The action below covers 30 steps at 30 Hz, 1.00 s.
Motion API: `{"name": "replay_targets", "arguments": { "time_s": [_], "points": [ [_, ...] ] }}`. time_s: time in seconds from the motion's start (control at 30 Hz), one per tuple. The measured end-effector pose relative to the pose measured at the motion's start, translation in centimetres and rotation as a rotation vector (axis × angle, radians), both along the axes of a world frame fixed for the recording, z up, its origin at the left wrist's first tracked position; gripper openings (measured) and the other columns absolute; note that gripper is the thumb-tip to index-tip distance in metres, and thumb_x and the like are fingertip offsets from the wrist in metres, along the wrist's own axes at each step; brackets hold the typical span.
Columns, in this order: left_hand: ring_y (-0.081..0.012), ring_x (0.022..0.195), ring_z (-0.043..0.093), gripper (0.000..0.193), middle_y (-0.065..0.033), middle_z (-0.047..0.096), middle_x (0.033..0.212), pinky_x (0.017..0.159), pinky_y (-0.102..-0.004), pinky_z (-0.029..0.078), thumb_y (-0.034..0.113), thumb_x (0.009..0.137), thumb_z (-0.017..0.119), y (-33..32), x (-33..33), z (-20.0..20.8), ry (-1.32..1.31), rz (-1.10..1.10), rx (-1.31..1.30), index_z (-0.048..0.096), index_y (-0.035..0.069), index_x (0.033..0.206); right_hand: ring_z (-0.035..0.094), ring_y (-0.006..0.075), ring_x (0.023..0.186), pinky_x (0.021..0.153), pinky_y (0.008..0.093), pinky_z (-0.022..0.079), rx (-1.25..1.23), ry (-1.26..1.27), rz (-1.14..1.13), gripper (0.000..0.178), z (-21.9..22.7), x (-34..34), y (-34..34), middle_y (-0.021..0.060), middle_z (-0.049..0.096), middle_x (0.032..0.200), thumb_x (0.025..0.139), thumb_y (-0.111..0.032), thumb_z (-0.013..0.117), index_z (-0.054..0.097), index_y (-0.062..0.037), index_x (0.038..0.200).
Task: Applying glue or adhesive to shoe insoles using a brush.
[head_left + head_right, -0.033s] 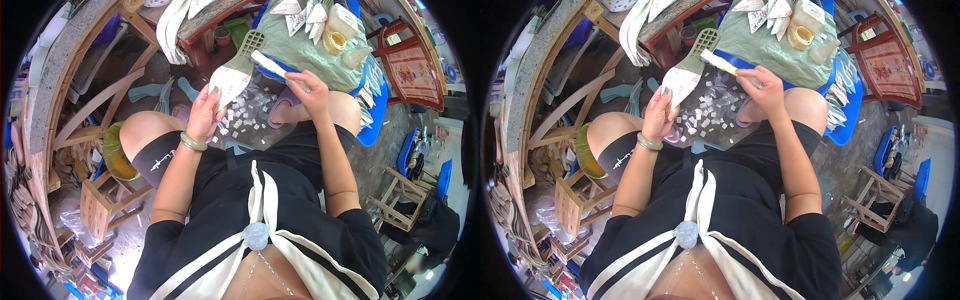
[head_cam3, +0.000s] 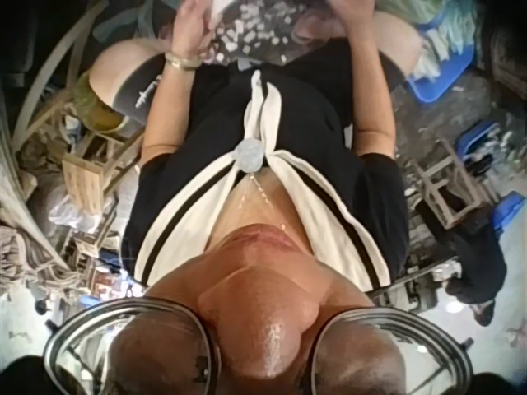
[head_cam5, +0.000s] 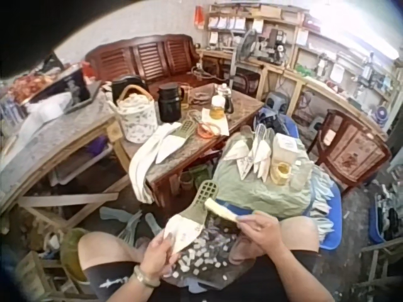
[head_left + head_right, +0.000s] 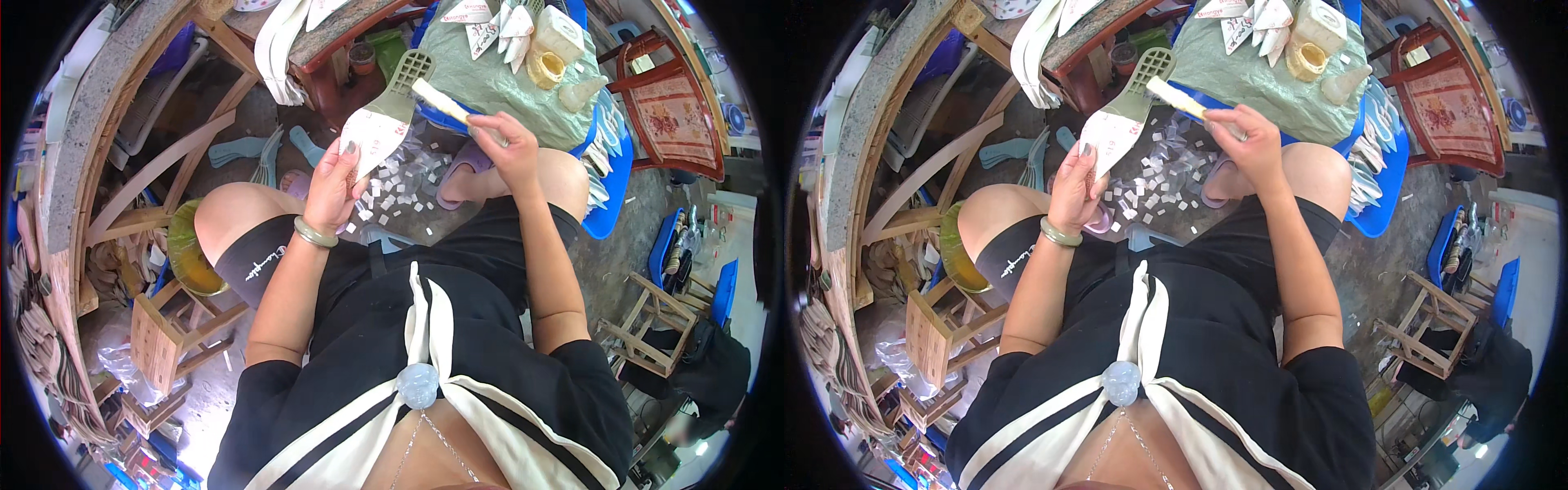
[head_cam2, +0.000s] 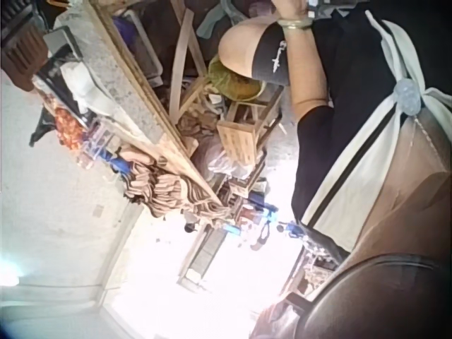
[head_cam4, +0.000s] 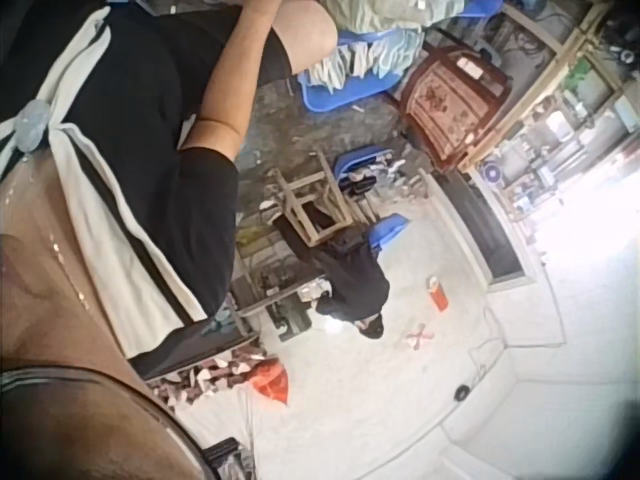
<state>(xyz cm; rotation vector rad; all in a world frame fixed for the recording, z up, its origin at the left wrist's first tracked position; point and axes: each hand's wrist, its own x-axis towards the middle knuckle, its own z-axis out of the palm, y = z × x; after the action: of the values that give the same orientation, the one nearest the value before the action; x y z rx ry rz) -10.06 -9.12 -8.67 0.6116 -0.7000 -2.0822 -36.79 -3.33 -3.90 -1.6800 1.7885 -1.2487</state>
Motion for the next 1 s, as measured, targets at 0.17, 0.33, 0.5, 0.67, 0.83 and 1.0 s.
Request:
{"name": "replay_targets", "arguments": {
  "time_s": [0.17,0.33,0.5,0.67,0.83,1.0],
  "points": [
    [-0.0026,0.049,0.038,0.027,-0.0047,0.062,0.095,0.041,-0.0156,0.029,0.019,0.096,0.048,-0.1,0.5,0.1,-0.051,-0.021,0.021,0.049,0.004,0.118,0.055,0.0111,0.064,0.059,0.0242,0.043,-0.066,-0.022,-0.114,0.015,-0.9,-1.6,-1.5,0.0057,0.062,0.070,0.076,-0.009,0.068,0.072,-0.0074,0.090],
    [-0.0027,0.047,0.038,0.029,-0.0019,0.061,0.086,0.042,-0.0169,0.032,0.016,0.091,0.058,0.0,0.7,0.2,-0.230,-0.099,-0.035,0.052,0.002,0.115,0.060,0.0100,0.077,0.070,0.0211,0.045,0.049,-0.051,-0.207,0.018,0.2,-2.1,-2.6,0.0049,0.068,0.083,0.079,-0.010,0.066,0.071,-0.0049,0.096],
    [-0.0015,0.049,0.041,0.028,0.0008,0.058,0.079,0.043,-0.0165,0.034,0.011,0.087,0.061,0.0,0.3,0.4,-0.387,-0.159,-0.190,0.053,0.001,0.112,0.060,0.0141,0.070,0.065,0.0247,0.046,0.005,0.149,-0.114,0.017,0.5,-1.7,-3.2,0.0065,0.065,0.077,0.076,-0.010,0.068,0.071,-0.0085,0.093],
    [-0.0013,0.050,0.042,0.026,0.0020,0.059,0.079,0.044,-0.0162,0.035,0.008,0.085,0.062,-0.1,0.2,0.4,-0.462,-0.148,-0.264,0.056,0.001,0.110,0.059,0.0173,0.065,0.058,0.0275,0.046,-0.091,0.212,0.141,0.017,0.3,0.7,-1.9,0.0079,0.061,0.073,0.074,-0.007,0.068,0.071,-0.0075,0.090],
    [-0.0015,0.051,0.044,0.023,0.0030,0.060,0.080,0.045,-0.0176,0.037,0.013,0.084,0.065,0.4,-0.2,1.0,-0.659,-0.095,-0.305,0.061,0.001,0.104,0.055,0.0152,0.062,0.055,0.0255,0.043,-0.053,0.093,0.237,0.017,0.9,3.8,0.0,0.0059,0.058,0.069,0.074,-0.003,0.067,0.071,-0.0057,0.090],
    [-0.0037,0.053,0.047,0.023,0.0012,0.058,0.078,0.047,-0.0196,0.040,0.014,0.084,0.063,1.0,-0.2,0.1,-0.757,-0.045,-0.362,0.062,0.001,0.102,0.056,0.0145,0.061,0.054,0.0248,0.042,-0.014,0.055,0.281,0.016,1.2,5.0,0.7,0.0054,0.058,0.069,0.074,-0.003,0.067,0.071,-0.0054,0.089]
  ]
}}
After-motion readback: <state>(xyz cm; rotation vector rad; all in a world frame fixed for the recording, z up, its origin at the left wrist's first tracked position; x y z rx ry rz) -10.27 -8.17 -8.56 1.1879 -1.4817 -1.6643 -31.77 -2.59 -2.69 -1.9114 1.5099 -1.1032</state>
